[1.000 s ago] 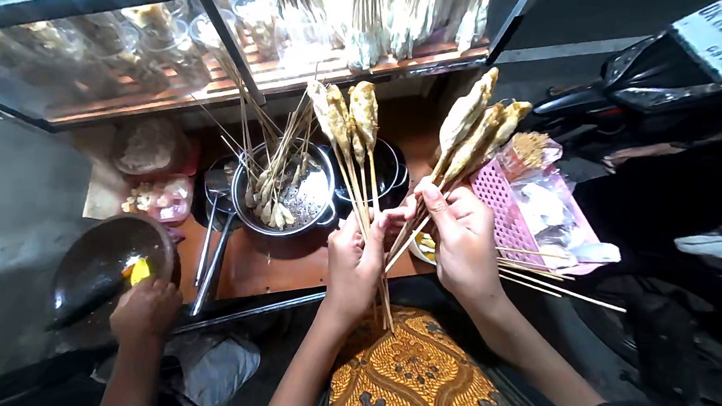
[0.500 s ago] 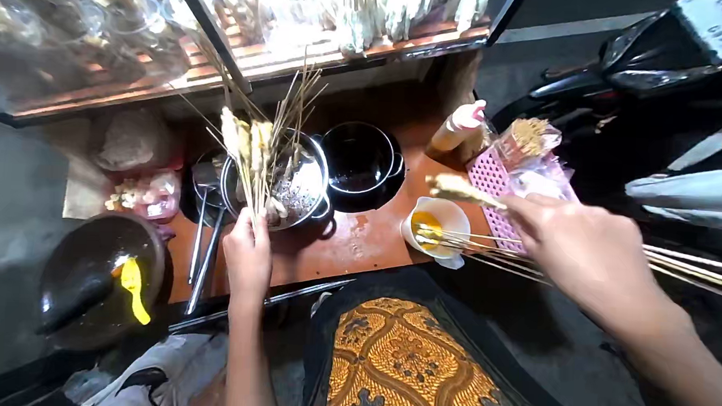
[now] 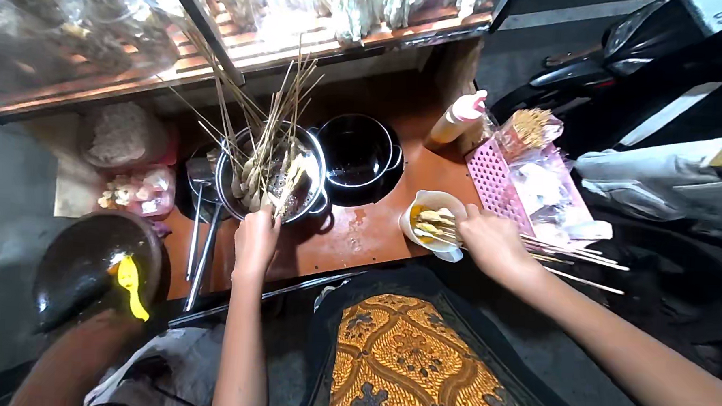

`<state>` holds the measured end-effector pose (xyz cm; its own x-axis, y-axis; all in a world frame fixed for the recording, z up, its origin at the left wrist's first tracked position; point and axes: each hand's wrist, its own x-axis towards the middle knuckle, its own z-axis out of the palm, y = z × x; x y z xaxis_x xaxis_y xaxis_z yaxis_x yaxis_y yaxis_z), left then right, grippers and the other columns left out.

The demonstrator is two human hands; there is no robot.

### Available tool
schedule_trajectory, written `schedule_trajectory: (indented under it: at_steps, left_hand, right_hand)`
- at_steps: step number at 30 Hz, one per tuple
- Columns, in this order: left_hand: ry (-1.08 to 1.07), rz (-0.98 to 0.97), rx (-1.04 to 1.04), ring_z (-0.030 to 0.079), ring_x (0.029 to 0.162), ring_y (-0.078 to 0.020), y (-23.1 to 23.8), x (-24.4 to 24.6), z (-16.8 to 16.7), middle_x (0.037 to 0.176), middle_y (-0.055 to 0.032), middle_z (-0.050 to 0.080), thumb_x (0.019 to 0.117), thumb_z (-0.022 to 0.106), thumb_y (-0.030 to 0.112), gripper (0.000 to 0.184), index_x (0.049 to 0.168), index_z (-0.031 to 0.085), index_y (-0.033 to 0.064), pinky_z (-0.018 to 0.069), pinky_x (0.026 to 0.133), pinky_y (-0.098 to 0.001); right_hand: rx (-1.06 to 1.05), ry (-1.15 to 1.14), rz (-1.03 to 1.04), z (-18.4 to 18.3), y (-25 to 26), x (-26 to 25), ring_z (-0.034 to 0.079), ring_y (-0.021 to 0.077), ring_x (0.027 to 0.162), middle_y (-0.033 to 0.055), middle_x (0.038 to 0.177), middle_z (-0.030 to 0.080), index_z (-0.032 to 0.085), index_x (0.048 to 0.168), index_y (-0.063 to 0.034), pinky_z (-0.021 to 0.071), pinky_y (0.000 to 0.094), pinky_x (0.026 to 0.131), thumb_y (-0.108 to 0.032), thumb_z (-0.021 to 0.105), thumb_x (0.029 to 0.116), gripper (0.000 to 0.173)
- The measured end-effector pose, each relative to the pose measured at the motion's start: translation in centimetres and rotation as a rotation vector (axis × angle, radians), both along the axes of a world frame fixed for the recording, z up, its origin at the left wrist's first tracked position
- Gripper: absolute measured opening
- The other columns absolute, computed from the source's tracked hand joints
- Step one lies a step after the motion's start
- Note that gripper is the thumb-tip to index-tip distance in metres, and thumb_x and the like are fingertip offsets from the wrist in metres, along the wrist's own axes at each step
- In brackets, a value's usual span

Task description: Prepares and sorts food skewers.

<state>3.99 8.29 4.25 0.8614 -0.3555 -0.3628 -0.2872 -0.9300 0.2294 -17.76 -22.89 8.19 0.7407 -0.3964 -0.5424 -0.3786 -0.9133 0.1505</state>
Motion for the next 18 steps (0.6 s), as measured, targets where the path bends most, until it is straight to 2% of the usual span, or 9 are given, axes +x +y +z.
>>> schedule_trajectory:
  at_steps: [4, 7, 9, 11, 13, 14, 16, 18]
  left_hand:
    - [-0.011, -0.013, 0.043, 0.069, 0.093, -0.0464, -0.3, 0.7, -0.1, 0.094, -0.0255, 0.071, 0.1021, 0.062, 0.02, 0.023, 0.101, 0.07, -0.0015, 0.0523, 0.079, -0.0659]
    - [-0.039, -0.03, 0.068, 0.07, 0.092, -0.0468, -0.4, 1.0, -0.1, 0.093, -0.0243, 0.071, 0.1011, 0.063, 0.02, 0.021, 0.1, 0.072, 0.0001, 0.0526, 0.077, -0.0661]
    - [-0.065, -0.028, 0.043, 0.07, 0.094, -0.0464, -0.4, 0.8, -0.4, 0.099, -0.0242, 0.072, 0.0985, 0.066, 0.016, 0.018, 0.105, 0.072, 0.0005, 0.0533, 0.078, -0.066]
    - [-0.084, -0.009, -0.023, 0.069, 0.099, -0.0469, -0.4, 0.5, -1.0, 0.11, -0.0257, 0.07, 0.0948, 0.069, 0.009, 0.024, 0.117, 0.069, -0.0013, 0.0539, 0.083, -0.0659]
    - [-0.096, 0.027, -0.058, 0.068, 0.102, -0.0472, -0.4, 0.2, -1.4, 0.119, -0.0277, 0.066, 0.0928, 0.071, 0.006, 0.031, 0.122, 0.065, -0.0029, 0.0541, 0.087, -0.0652]
    - [-0.103, 0.045, -0.059, 0.068, 0.102, -0.0472, -0.5, 0.1, -1.6, 0.119, -0.0281, 0.066, 0.093, 0.071, 0.007, 0.032, 0.122, 0.065, -0.0035, 0.054, 0.087, -0.065]
    - [-0.089, 0.078, -0.038, 0.068, 0.102, -0.0466, -1.0, -0.3, -1.6, 0.118, -0.0275, 0.067, 0.0953, 0.07, 0.013, 0.031, 0.121, 0.066, -0.0035, 0.0537, 0.088, -0.0644]
    - [-0.043, 0.147, -0.009, 0.068, 0.107, -0.0439, -1.7, -0.9, -1.0, 0.12, -0.0255, 0.068, 0.0971, 0.067, 0.02, 0.034, 0.124, 0.066, -0.0014, 0.0538, 0.092, -0.0618]
  right_hand:
    - [-0.006, -0.127, 0.078, -1.7, -0.1, -0.1, 0.068, 0.0485, 0.097, 0.0299, 0.111, 0.065, 0.063, 0.119, 0.0106, 0.0559, 0.0568, 0.068, 0.016, 0.058, 0.0901, 0.03]
    - [-0.009, -0.174, 0.171, -2.7, -0.7, 0.0, 0.068, 0.0447, 0.099, 0.0261, 0.107, 0.068, 0.068, 0.111, 0.0081, 0.0552, 0.0551, 0.072, 0.016, 0.059, 0.0901, 0.024]
    - [-0.015, -0.188, 0.223, -3.3, -1.3, 0.0, 0.068, 0.0418, 0.101, 0.0233, 0.104, 0.069, 0.072, 0.104, 0.0061, 0.0544, 0.0534, 0.075, 0.014, 0.061, 0.0908, 0.019]
    - [-0.029, -0.201, 0.257, -3.7, -1.4, -0.1, 0.066, 0.0401, 0.105, 0.0213, 0.103, 0.07, 0.072, 0.104, 0.0043, 0.0527, 0.0524, 0.079, 0.013, 0.059, 0.0913, 0.02]
    - [-0.029, -0.255, 0.251, -3.4, -1.2, -0.4, 0.066, 0.0422, 0.106, 0.0221, 0.107, 0.07, 0.071, 0.113, 0.0037, 0.0523, 0.0562, 0.083, 0.009, 0.062, 0.0922, 0.023]
    - [-0.028, -0.277, 0.237, -2.8, -1.1, -0.7, 0.066, 0.0447, 0.107, 0.0237, 0.112, 0.07, 0.069, 0.119, 0.0038, 0.0515, 0.0597, 0.086, 0.003, 0.067, 0.0919, 0.028]
    - [0.008, -0.23, 0.158, -0.8, -1.2, -2.1, 0.059, 0.0529, 0.119, 0.0304, 0.127, 0.063, 0.058, 0.139, 0.0036, 0.0449, 0.0701, 0.098, -0.009, 0.081, 0.085, 0.06]
    - [0.042, -0.164, 0.087, 1.0, -1.9, -4.1, 0.049, 0.0577, 0.132, 0.0347, 0.144, 0.052, 0.042, 0.155, -0.0028, 0.0345, 0.075, 0.109, -0.015, 0.09, 0.0779, 0.092]
